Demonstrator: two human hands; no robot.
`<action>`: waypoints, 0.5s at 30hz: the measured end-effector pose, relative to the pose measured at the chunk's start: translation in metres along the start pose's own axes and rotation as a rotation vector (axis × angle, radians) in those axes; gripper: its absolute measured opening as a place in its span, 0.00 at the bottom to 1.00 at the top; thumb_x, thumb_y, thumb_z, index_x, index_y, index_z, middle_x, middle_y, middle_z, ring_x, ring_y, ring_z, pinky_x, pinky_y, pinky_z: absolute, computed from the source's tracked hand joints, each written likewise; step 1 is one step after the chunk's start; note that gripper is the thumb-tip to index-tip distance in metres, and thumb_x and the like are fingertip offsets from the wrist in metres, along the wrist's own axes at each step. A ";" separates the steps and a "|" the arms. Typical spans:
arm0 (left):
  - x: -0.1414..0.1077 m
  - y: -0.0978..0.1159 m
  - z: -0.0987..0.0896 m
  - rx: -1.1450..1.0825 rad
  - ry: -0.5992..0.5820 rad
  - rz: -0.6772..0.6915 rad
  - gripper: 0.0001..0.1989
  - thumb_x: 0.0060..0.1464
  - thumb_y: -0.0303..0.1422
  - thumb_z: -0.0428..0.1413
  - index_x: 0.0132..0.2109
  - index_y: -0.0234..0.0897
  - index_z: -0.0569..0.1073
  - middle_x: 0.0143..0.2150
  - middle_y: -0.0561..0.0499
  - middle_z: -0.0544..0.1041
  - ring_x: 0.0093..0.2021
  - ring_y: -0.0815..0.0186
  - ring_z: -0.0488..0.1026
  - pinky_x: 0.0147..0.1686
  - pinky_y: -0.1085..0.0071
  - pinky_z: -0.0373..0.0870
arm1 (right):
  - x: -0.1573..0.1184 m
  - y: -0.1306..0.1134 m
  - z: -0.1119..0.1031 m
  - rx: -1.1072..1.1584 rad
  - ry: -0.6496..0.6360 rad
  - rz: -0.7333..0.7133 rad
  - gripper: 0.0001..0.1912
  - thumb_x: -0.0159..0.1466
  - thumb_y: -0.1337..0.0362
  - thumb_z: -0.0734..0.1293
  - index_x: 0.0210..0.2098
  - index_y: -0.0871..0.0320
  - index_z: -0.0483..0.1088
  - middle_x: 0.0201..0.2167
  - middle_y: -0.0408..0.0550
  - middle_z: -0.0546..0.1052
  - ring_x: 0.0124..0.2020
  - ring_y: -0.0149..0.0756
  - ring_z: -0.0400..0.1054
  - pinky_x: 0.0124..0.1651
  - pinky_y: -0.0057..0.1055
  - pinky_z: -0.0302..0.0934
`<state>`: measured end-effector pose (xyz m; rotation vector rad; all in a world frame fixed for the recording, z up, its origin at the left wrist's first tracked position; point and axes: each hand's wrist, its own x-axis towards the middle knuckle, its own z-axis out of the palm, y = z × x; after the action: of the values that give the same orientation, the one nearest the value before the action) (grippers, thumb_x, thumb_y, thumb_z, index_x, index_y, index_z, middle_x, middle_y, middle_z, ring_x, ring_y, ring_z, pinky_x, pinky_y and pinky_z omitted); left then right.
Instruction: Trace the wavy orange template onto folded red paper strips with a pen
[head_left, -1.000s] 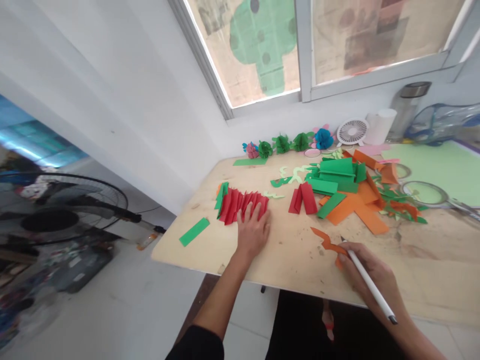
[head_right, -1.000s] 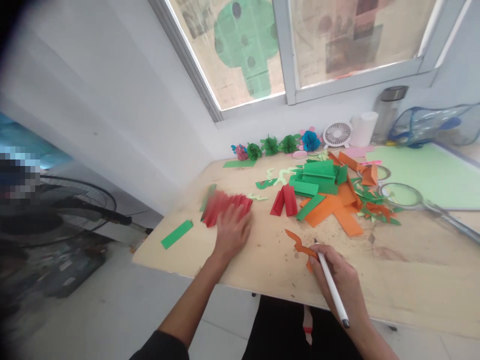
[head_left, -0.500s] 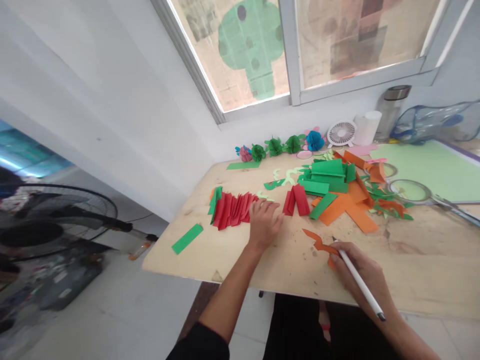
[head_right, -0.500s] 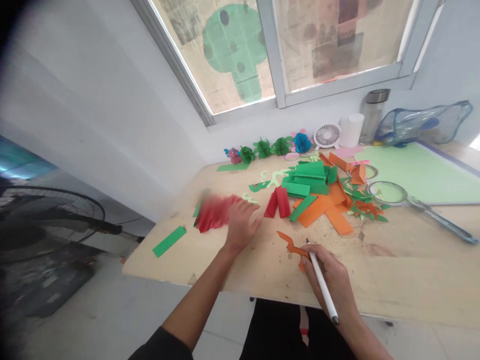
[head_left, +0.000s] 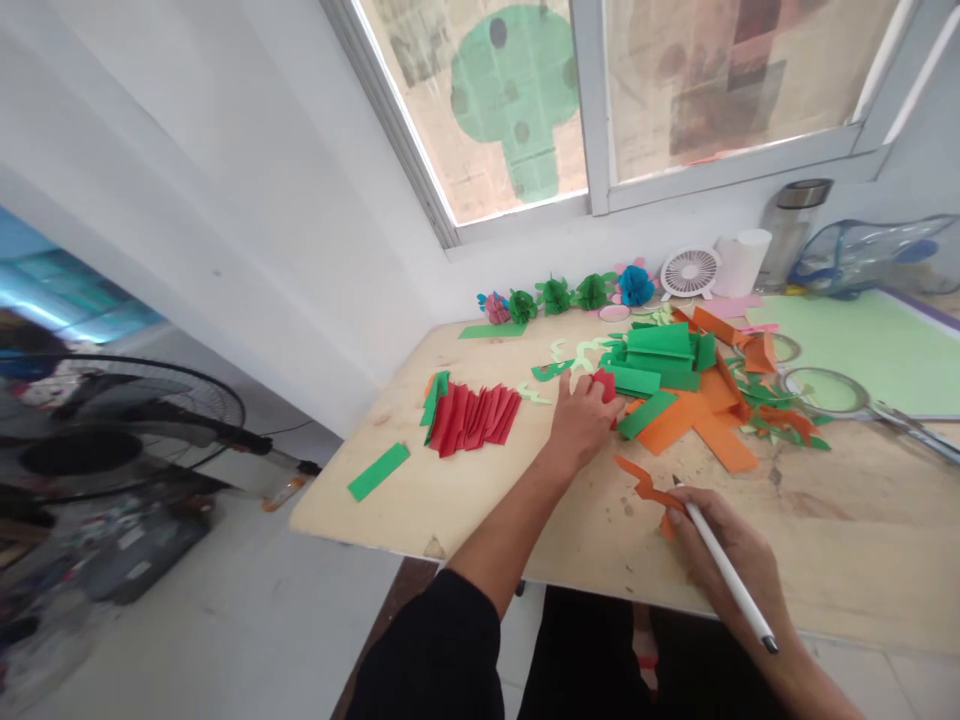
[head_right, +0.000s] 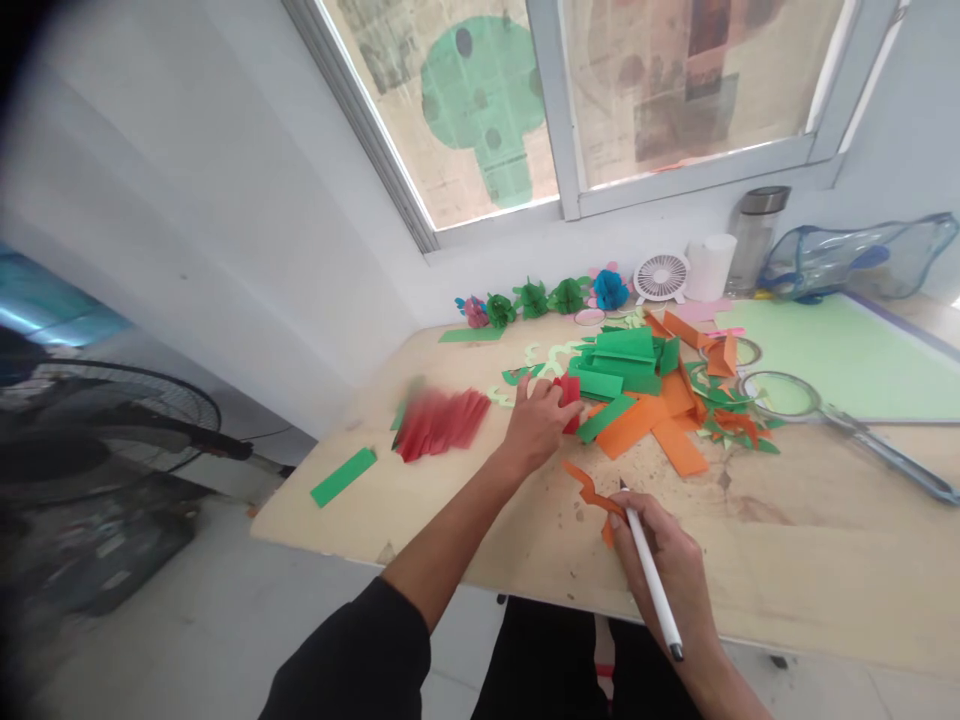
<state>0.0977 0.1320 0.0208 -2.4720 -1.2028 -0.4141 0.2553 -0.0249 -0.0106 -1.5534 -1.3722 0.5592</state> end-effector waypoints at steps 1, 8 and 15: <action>0.002 -0.001 0.001 0.010 -0.004 0.018 0.08 0.59 0.27 0.54 0.40 0.44 0.77 0.36 0.47 0.75 0.49 0.54 0.69 0.60 0.44 0.55 | 0.000 0.002 0.000 -0.001 -0.002 -0.004 0.15 0.63 0.50 0.64 0.38 0.52 0.74 0.29 0.44 0.80 0.26 0.34 0.73 0.30 0.25 0.68; -0.004 -0.007 -0.008 0.016 0.067 0.035 0.09 0.57 0.23 0.55 0.31 0.38 0.76 0.34 0.47 0.75 0.48 0.55 0.70 0.59 0.47 0.58 | 0.003 0.007 0.000 0.002 -0.024 -0.018 0.15 0.61 0.49 0.65 0.37 0.53 0.75 0.30 0.45 0.81 0.28 0.36 0.75 0.29 0.26 0.69; -0.062 -0.012 -0.064 -0.070 0.211 -0.155 0.05 0.57 0.27 0.56 0.36 0.40 0.76 0.55 0.43 0.72 0.58 0.48 0.64 0.57 0.42 0.58 | -0.005 -0.008 0.002 0.091 0.120 0.102 0.18 0.61 0.47 0.65 0.38 0.53 0.74 0.23 0.42 0.76 0.19 0.31 0.66 0.21 0.25 0.62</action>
<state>0.0450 0.0678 0.0553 -2.3291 -1.3137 -0.7506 0.2487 -0.0297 -0.0056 -1.5637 -1.1668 0.5735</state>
